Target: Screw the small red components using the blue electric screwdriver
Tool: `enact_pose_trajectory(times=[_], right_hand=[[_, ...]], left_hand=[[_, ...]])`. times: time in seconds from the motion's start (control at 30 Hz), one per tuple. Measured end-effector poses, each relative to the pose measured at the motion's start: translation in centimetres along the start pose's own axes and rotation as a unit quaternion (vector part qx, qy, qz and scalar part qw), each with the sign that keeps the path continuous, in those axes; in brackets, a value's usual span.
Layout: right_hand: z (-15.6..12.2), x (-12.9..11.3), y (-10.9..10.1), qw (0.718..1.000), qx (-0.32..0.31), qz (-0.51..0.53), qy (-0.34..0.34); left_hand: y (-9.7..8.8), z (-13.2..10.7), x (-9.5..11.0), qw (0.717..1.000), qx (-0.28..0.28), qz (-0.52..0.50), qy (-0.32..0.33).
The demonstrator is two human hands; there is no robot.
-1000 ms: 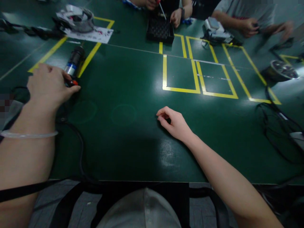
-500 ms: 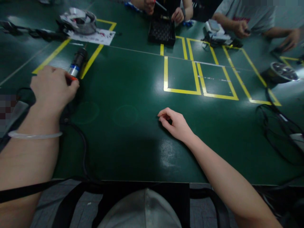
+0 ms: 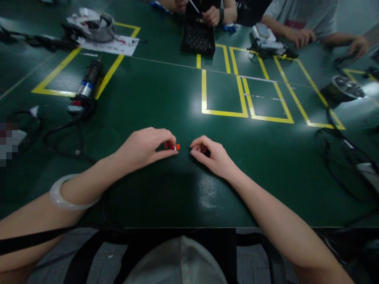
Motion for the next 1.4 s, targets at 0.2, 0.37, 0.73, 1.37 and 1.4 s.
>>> enact_pose_trajectory(times=[0.2, 0.37, 0.73, 1.37, 1.4], right_hand=[[-0.1, -0.9, 1.1, 0.999, -0.040, 0.027, -0.002], [0.2, -0.8, 1.7, 0.998, -0.036, 0.051, 0.006], [0.2, -0.7, 1.9, 0.999, -0.042, 0.003, -0.013], [0.0, -0.3, 0.5, 0.997, -0.025, -0.070, -0.020], [0.1, -0.3, 0.5, 0.997, -0.023, -0.072, -0.019]], left_hand=[[1.3, -0.3, 1.3, 0.997, -0.032, 0.005, 0.066], [1.8, -0.3, 1.8, 0.995, -0.047, 0.000, 0.084], [1.1, -0.2, 1.0, 0.994, -0.060, -0.009, 0.089], [-7.4, -8.7, -22.2, 0.852, 0.002, 0.095, -0.515], [-7.6, -8.6, -22.3, 0.853, 0.001, 0.101, -0.512]])
Point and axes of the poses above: each hand's wrist, its own z-axis towards the middle knuckle, its own y-axis out of the palm, x = y × z, the point moved 6 cm from there along z, towards the middle knuckle, and after that the axes turned 1 degree about -z, right-handed, at the moved point
